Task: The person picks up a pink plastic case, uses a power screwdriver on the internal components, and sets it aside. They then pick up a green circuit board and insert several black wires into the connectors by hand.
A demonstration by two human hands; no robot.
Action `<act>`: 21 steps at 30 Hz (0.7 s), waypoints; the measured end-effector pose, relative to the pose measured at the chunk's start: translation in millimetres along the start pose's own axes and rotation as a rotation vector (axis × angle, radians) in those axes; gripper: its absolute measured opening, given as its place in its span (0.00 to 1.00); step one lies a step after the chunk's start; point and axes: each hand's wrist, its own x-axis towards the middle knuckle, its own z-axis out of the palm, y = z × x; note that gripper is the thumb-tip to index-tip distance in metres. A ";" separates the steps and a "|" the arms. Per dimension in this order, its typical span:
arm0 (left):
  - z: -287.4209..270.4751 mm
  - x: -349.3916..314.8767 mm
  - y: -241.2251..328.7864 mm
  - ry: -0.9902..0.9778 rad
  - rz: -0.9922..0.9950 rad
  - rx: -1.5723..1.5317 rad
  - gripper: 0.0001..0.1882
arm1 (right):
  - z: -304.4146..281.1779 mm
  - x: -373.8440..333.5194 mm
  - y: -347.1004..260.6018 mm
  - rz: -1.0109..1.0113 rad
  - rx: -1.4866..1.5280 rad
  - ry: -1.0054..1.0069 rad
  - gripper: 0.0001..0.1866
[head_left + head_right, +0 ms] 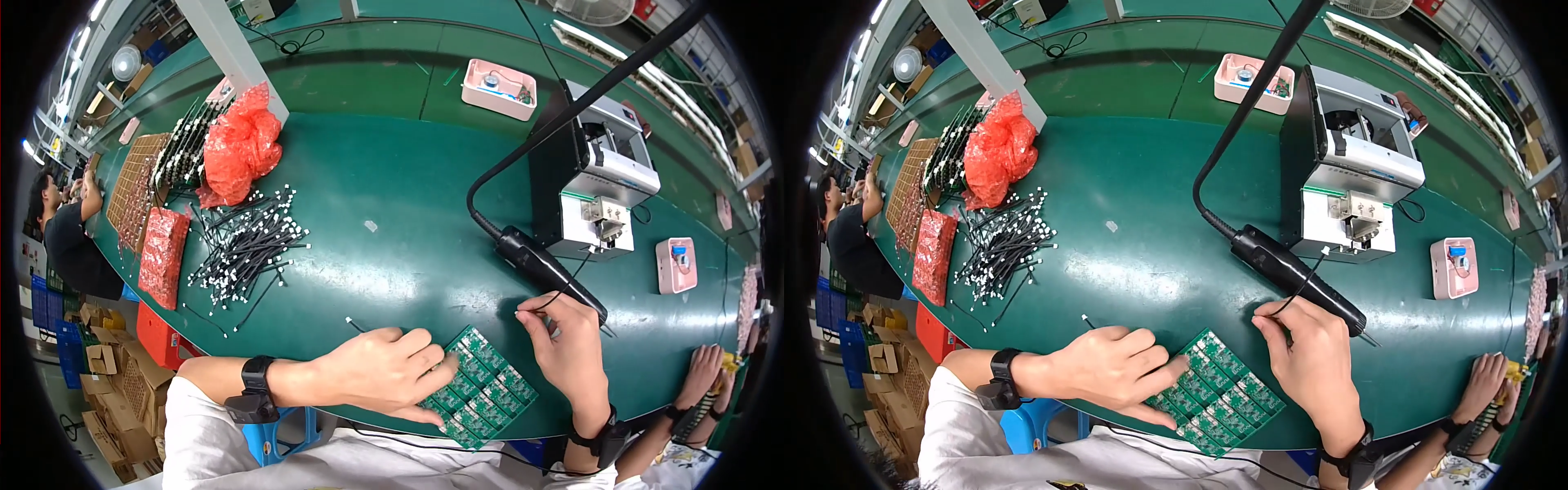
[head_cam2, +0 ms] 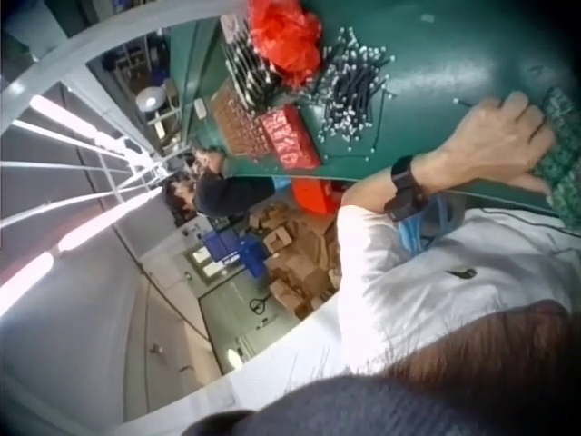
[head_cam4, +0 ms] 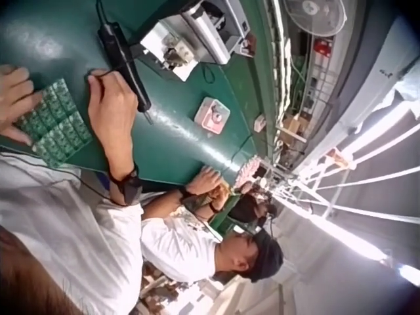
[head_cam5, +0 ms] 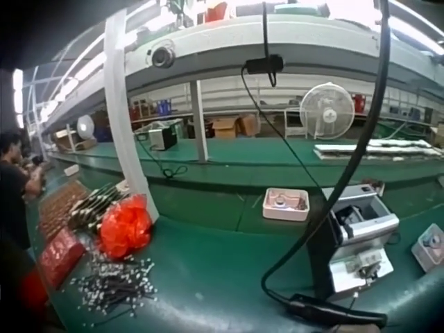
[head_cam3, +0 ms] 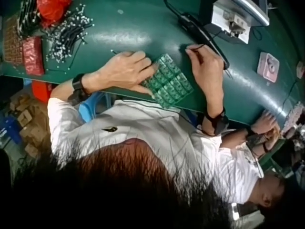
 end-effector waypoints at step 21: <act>27.8 -13.9 8.6 0.093 -0.326 -0.026 0.41 | 53.7 31.9 -49.1 -0.218 -0.135 -0.141 0.07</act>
